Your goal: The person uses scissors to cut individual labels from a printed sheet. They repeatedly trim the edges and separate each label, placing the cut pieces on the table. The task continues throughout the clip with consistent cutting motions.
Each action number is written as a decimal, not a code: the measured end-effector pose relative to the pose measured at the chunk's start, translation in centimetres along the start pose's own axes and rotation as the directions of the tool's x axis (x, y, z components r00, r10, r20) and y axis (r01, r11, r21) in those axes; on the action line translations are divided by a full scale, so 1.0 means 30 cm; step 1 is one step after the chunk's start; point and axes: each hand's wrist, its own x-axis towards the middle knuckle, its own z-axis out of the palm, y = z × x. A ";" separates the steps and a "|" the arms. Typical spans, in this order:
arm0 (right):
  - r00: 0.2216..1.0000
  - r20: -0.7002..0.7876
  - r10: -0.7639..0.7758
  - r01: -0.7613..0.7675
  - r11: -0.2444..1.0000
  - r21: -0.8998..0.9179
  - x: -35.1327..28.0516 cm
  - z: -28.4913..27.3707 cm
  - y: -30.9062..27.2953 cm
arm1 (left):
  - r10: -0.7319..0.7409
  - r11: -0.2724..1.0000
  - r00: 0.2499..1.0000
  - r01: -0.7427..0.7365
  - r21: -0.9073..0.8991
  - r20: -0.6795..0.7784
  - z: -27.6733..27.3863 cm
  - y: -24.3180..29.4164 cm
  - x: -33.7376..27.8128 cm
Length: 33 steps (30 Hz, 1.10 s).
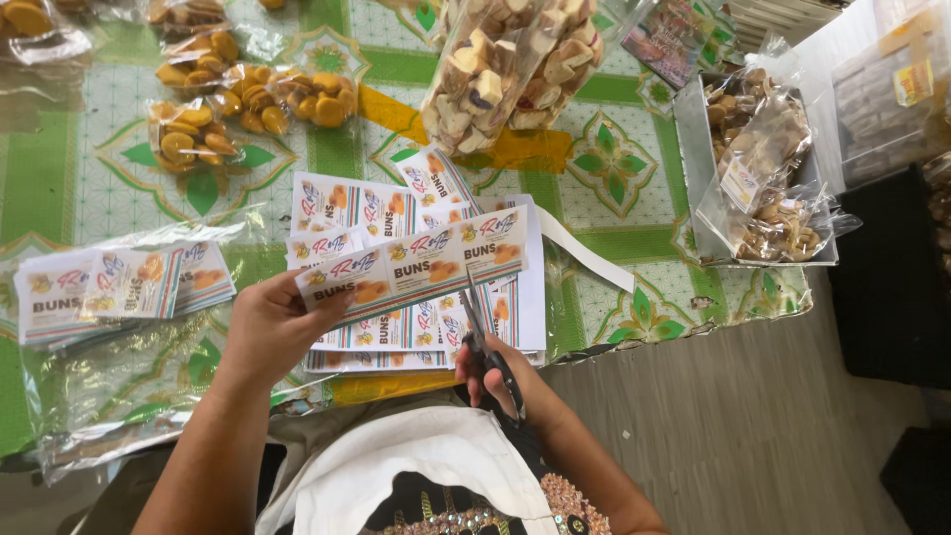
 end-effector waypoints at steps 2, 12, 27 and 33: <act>1.000 -0.005 -0.006 0.006 1.000 0.010 0.016 0.012 -0.013 | -0.065 0.995 0.998 0.065 -0.069 0.010 0.008 -0.003 0.001; 0.999 -0.028 0.029 -0.026 0.993 0.116 0.051 -0.002 -0.010 | -0.137 0.986 0.990 0.139 -0.096 0.021 0.025 0.025 -0.006; 0.999 -0.038 0.004 0.000 0.995 0.104 0.055 -0.020 0.018 | -0.173 0.985 0.985 0.173 0.010 0.003 0.047 0.046 -0.018; 0.994 -0.087 0.070 -0.052 0.980 0.191 0.060 -0.022 0.031 | -0.195 0.981 0.981 0.195 0.000 -0.008 0.053 0.055 -0.009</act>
